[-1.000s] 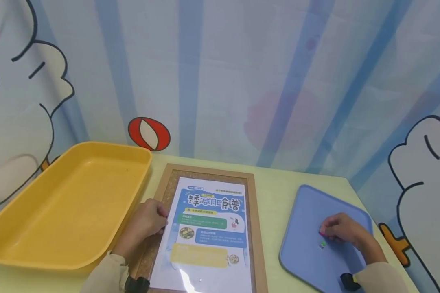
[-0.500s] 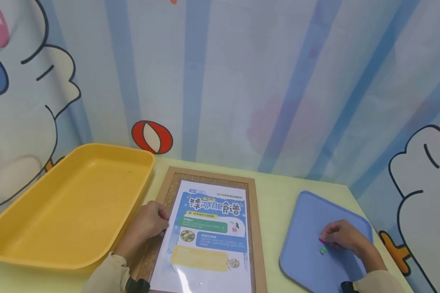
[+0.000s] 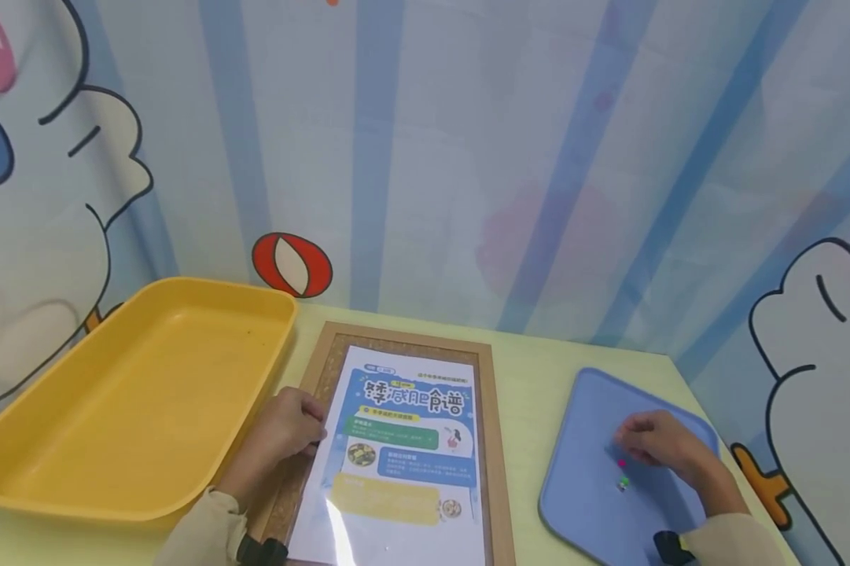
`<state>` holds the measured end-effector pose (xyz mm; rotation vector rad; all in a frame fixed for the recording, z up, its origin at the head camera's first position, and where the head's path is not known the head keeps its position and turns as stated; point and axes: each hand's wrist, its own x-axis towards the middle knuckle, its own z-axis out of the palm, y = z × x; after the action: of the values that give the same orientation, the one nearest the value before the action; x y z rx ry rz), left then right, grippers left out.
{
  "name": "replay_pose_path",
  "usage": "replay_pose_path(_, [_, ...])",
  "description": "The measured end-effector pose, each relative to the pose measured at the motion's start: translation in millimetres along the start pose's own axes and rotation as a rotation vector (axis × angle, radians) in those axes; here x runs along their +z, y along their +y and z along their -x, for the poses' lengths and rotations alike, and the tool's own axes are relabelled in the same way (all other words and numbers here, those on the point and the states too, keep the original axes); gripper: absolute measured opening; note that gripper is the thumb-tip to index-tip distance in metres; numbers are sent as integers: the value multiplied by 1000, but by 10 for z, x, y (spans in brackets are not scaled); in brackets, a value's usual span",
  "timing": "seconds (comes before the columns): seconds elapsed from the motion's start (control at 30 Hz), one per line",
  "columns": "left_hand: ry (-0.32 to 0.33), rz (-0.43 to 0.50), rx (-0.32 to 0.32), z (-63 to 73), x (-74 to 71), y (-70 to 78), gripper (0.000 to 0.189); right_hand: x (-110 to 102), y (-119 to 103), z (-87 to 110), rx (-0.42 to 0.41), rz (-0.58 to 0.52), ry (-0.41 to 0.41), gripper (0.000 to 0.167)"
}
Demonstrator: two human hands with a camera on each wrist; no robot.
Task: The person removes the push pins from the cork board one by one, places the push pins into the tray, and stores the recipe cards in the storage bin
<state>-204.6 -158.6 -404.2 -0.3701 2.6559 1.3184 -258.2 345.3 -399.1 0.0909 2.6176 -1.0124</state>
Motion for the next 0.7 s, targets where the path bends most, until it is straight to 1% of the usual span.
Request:
replay_pose_path(0.13, [-12, 7, -27, -5, -3, 4, 30, 13, -121, 15, -34, -10, -8, 19])
replay_pose_path(0.2, [-22, 9, -38, -7, 3, 6, 32, 24, -195, 25, -65, -14, -22, 21])
replay_pose_path(0.37, [-56, 42, -28, -4, 28, -19, 26, 115, -397, 13, -140, -73, -83, 27])
replay_pose_path(0.47, [-74, 87, -14, -9, 30, -44, 20, 203, -513, -4, -181, -119, -119, 28])
replay_pose_path(0.6, [-92, 143, -4, -11, 19, -78, 17, 332, -653, -34, -237, -191, -176, 29])
replay_pose_path(0.7, [-103, 177, 2, -12, 10, -91, 18, 421, -755, -51, -250, -240, -209, 34])
